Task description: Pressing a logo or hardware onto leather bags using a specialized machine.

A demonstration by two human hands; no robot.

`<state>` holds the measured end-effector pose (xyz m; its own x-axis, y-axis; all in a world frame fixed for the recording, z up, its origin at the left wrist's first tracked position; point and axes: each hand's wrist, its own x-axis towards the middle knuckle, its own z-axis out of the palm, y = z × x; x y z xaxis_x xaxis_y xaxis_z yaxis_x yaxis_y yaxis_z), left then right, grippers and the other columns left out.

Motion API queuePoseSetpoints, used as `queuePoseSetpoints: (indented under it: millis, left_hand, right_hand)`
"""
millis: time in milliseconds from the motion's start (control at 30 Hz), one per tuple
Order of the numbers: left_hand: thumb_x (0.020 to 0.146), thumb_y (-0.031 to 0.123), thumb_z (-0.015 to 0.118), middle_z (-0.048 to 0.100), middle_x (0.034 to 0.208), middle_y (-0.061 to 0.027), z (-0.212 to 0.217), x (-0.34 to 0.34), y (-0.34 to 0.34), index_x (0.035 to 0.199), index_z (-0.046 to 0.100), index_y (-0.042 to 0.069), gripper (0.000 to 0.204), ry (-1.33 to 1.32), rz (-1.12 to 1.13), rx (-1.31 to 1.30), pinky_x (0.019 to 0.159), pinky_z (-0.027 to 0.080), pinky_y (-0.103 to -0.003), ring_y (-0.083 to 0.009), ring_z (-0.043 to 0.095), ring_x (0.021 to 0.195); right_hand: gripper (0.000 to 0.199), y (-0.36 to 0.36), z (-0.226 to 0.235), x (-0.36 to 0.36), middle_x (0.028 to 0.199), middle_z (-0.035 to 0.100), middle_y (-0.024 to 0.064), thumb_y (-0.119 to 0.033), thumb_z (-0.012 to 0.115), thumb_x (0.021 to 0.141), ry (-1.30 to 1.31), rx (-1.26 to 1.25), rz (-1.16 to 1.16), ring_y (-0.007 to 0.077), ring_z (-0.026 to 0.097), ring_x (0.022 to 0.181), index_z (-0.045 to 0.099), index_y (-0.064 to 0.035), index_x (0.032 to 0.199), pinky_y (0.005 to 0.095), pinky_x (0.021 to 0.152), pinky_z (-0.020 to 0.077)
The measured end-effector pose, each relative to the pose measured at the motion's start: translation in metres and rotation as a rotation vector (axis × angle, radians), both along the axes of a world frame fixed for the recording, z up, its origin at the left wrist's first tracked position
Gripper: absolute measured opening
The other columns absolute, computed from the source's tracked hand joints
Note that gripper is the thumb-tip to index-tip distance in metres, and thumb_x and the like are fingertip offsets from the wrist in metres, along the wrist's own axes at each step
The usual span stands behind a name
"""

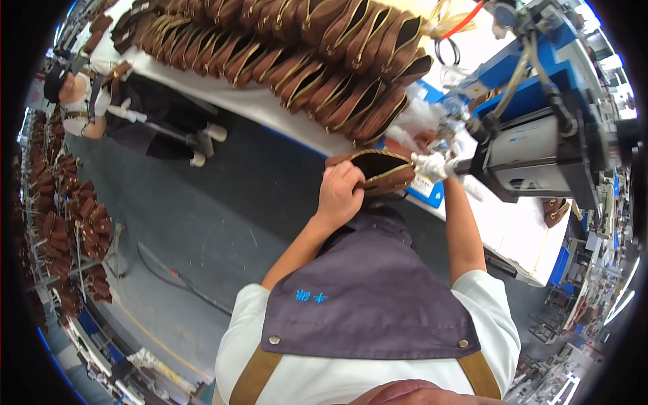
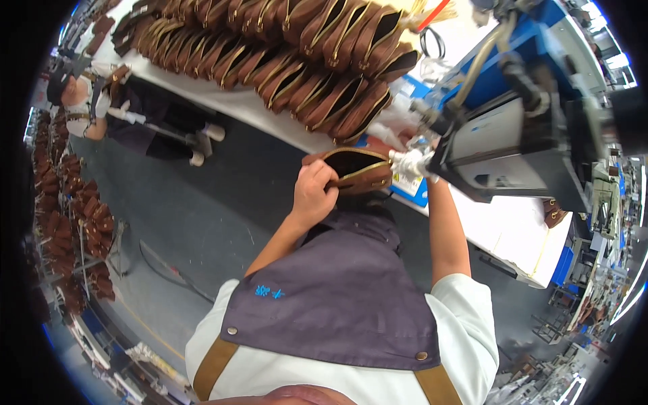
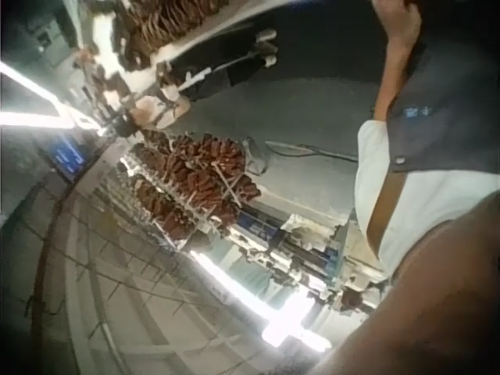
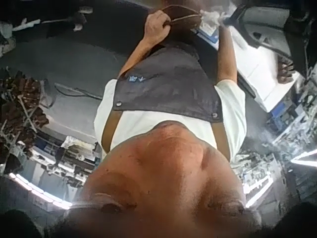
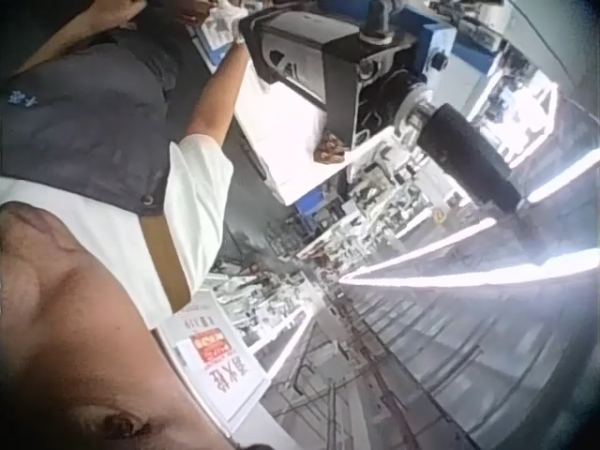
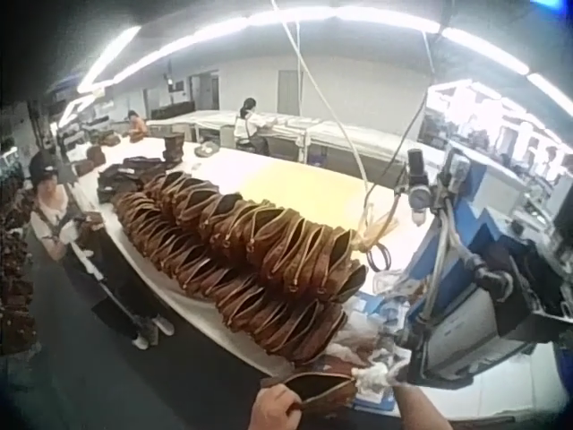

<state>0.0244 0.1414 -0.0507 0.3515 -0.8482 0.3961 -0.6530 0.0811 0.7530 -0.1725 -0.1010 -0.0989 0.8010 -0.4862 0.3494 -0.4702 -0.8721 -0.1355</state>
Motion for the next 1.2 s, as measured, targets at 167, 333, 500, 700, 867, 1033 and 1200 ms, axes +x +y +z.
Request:
queuePoseSetpoints:
  millis: [167,333,500,700,867,1033,1200]
  left_hand:
    - [0.065,-0.001,0.061,0.051,0.079,-0.0085,-0.012,-0.001,-0.008,0.077,0.053,0.008,0.017,-0.068,-0.019,-0.04,0.072,0.04,-0.041,-0.0295,0.054,0.082]
    - [0.064,-0.002,0.06,0.053,0.079,-0.0091,-0.02,-0.003,-0.011,0.076,0.054,0.006,0.016,-0.085,-0.049,-0.068,0.072,0.04,-0.041,-0.0317,0.054,0.078]
    - [0.064,-0.003,0.06,0.052,0.08,-0.0091,-0.026,0.0,-0.009,0.077,0.054,0.006,0.017,-0.081,-0.014,-0.034,0.072,0.04,-0.04,-0.0316,0.053,0.078]
    - [0.064,-0.003,0.061,0.052,0.08,-0.0094,-0.028,0.0,-0.017,0.078,0.054,0.006,0.018,-0.111,0.001,-0.022,0.072,0.04,-0.04,-0.0316,0.053,0.079]
    - [0.065,-0.001,0.061,0.052,0.08,-0.0091,-0.028,-0.001,-0.019,0.079,0.055,0.007,0.017,-0.126,-0.017,0.009,0.074,0.039,-0.041,-0.0308,0.054,0.081]
    - [0.065,-0.003,0.06,0.053,0.08,-0.0096,-0.017,0.001,-0.014,0.077,0.054,0.005,0.015,-0.085,0.017,-0.01,0.072,0.04,-0.042,-0.0323,0.054,0.078]
    - [0.065,-0.002,0.06,0.053,0.08,-0.0095,-0.02,0.006,-0.021,0.078,0.055,0.005,0.015,-0.111,0.03,0.007,0.071,0.041,-0.041,-0.0319,0.054,0.078]
  right_hand:
    - [0.027,0.003,0.055,0.021,0.097,0.065,0.0063,-0.015,0.067,0.089,-0.161,-0.045,-0.084,0.0162,0.06,0.088,0.063,-0.0034,0.112,0.0283,0.079,0.0465]
    - [0.027,0.02,0.095,0.014,0.097,0.065,0.0063,-0.015,0.066,0.089,-0.303,-0.052,-0.199,0.0158,0.06,0.088,0.063,-0.0031,0.113,0.028,0.079,0.0467]
    - [0.026,0.023,0.118,0.022,0.097,0.065,0.0063,-0.014,0.066,0.089,-0.425,-0.005,-0.315,0.0155,0.06,0.088,0.064,-0.0027,0.113,0.0277,0.079,0.0468]
    - [0.026,0.019,0.131,0.022,0.097,0.066,0.0063,-0.014,0.065,0.09,-0.554,0.136,-0.344,0.015,0.06,0.088,0.064,-0.0023,0.113,0.0273,0.079,0.047]
    - [0.026,0.015,0.141,0.028,0.097,0.066,0.0063,-0.014,0.065,0.09,-0.659,0.257,-0.317,0.0147,0.061,0.088,0.064,-0.0019,0.114,0.027,0.079,0.0471]
    - [0.026,0.011,0.157,0.018,0.098,0.066,0.0063,-0.014,0.065,0.091,-0.734,0.357,-0.249,0.0143,0.061,0.088,0.064,-0.0016,0.114,0.0267,0.079,0.0473]
    - [0.026,-0.015,0.184,-0.015,0.098,0.067,0.0063,-0.013,0.064,0.091,-0.811,0.438,-0.2,0.0139,0.061,0.088,0.064,-0.0012,0.114,0.0264,0.079,0.0474]
